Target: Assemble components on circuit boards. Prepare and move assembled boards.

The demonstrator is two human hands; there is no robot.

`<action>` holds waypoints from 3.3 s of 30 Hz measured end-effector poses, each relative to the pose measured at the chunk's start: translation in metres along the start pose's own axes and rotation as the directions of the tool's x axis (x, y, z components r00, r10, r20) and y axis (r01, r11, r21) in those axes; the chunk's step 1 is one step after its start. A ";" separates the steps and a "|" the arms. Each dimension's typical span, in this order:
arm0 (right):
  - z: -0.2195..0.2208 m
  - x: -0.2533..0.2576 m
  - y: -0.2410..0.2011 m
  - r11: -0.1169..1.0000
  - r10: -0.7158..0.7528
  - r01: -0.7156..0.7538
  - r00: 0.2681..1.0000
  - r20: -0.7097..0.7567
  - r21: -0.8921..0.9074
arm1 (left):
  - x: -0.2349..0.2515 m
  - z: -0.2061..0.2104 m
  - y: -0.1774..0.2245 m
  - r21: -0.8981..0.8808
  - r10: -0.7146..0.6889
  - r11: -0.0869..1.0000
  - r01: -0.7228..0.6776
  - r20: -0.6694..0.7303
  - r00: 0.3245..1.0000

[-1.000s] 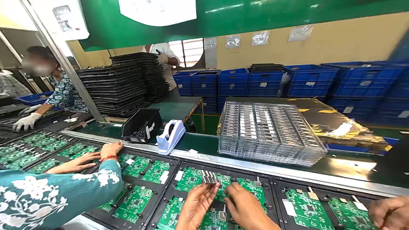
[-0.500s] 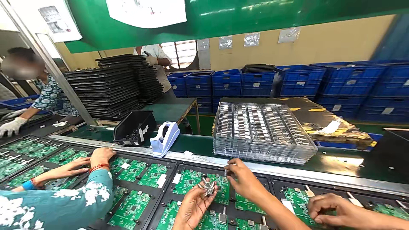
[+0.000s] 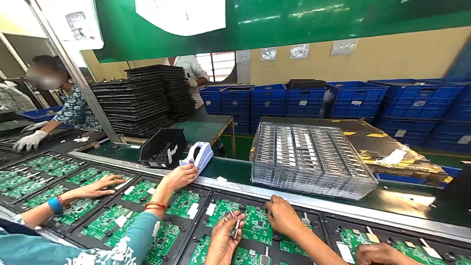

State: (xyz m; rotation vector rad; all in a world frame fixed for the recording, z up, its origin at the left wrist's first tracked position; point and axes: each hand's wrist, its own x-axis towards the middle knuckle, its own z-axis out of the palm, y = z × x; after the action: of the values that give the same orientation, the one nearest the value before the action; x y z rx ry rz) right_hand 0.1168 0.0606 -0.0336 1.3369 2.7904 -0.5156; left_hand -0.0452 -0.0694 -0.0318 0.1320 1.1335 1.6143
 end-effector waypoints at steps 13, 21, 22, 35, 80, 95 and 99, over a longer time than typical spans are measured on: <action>0.022 -0.029 0.008 0.998 -0.037 0.029 0.988 -0.153 -0.060 | -0.002 -0.001 -0.001 0.223 0.096 0.970 -0.093 0.001 0.995; 0.018 -0.043 0.013 0.990 0.126 -0.120 0.989 -0.082 0.070 | -0.004 -0.006 -0.003 0.277 0.125 0.952 -0.129 0.033 0.992; 0.019 -0.044 0.013 0.989 0.134 -0.127 0.987 -0.088 0.075 | -0.005 -0.006 -0.003 0.280 0.125 0.951 -0.129 0.032 0.992; 0.001 -0.055 -0.040 0.985 -0.073 0.089 0.991 -0.109 0.146 | -0.003 -0.009 -0.007 0.456 0.150 0.874 -0.168 0.075 0.986; 0.040 -0.072 -0.077 0.959 -0.167 0.162 0.986 0.002 0.231 | -0.006 -0.008 0.002 0.116 0.183 0.978 -0.175 -0.060 0.981; 0.034 -0.080 -0.071 0.972 -0.149 0.135 0.987 0.056 0.193 | -0.005 -0.009 0.001 0.166 0.167 0.973 -0.158 -0.044 0.985; 0.031 -0.081 -0.072 0.977 -0.131 0.117 0.989 0.065 0.180 | -0.005 -0.008 0.001 0.179 0.155 0.973 -0.145 -0.042 0.987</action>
State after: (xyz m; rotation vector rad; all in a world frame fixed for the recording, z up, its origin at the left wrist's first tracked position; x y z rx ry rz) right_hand 0.1096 -0.0520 -0.0302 1.1449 2.8343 -0.8165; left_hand -0.0493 -0.0780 -0.0334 0.2954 1.3360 1.6568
